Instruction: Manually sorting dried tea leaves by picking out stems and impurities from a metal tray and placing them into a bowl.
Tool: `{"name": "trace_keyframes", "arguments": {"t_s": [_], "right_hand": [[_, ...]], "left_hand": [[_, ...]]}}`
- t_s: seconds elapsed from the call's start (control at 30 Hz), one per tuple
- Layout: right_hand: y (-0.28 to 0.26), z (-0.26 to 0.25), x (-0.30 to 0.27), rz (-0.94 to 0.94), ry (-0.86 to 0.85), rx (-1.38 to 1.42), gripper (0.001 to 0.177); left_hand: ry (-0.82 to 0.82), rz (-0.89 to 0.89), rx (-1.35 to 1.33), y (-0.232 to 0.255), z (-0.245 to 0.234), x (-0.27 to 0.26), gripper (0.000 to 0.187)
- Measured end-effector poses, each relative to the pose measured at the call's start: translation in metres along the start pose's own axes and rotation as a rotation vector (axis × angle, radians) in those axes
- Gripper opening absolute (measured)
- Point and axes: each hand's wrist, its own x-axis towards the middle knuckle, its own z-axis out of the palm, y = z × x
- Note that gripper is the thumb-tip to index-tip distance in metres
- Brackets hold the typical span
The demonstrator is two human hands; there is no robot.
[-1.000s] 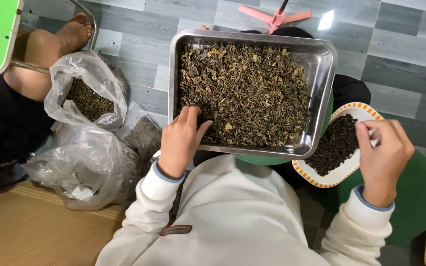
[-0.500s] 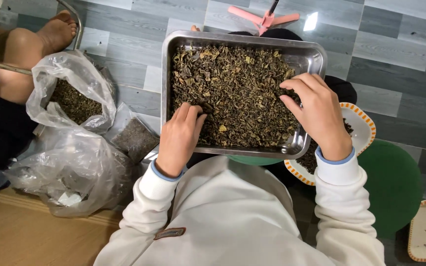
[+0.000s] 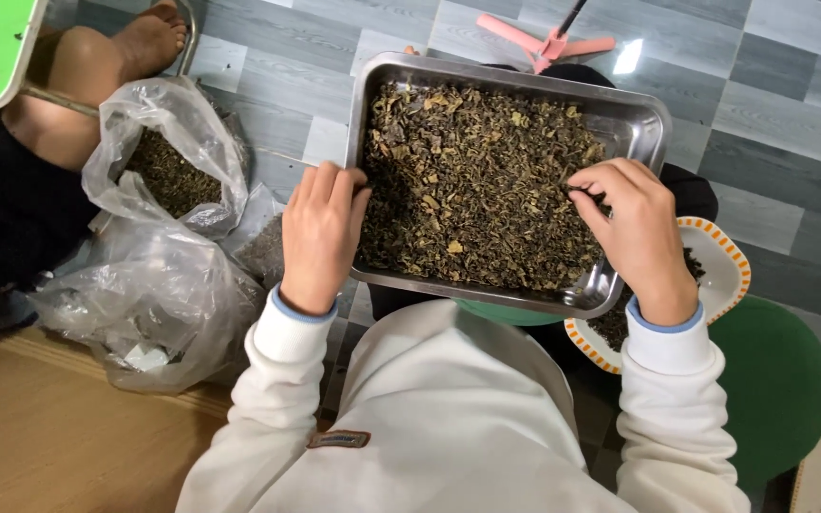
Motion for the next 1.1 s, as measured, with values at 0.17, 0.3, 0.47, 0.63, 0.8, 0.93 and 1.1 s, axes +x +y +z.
{"name": "trace_keyframes", "arguments": {"t_s": [0.17,0.3,0.47,0.63,0.8,0.93,1.1], "right_hand": [[-0.006,-0.004,0.000,0.019,0.033,0.013,0.016],[-0.005,-0.003,-0.004,0.003,0.082,0.044,0.018],[-0.002,-0.001,-0.006,0.007,0.110,0.080,0.016],[-0.001,0.001,-0.004,-0.007,0.150,0.120,0.016],[-0.009,-0.002,-0.005,0.010,0.133,0.085,0.019],[-0.016,-0.007,-0.017,0.005,0.150,0.047,0.013],[-0.020,-0.010,-0.032,0.025,0.170,0.042,0.009]], "left_hand": [[-0.036,0.045,0.061,-0.007,0.020,0.014,0.029],[-0.081,0.102,0.127,-0.006,0.029,0.019,0.033],[-0.075,0.067,0.195,-0.002,0.016,0.025,0.038],[-0.103,0.039,0.254,0.001,0.019,0.026,0.041],[-0.095,0.030,0.170,0.000,0.022,0.024,0.035],[-0.161,0.024,0.245,0.000,0.028,0.018,0.037],[-0.085,0.063,-0.103,0.002,0.010,0.025,0.019]]}}
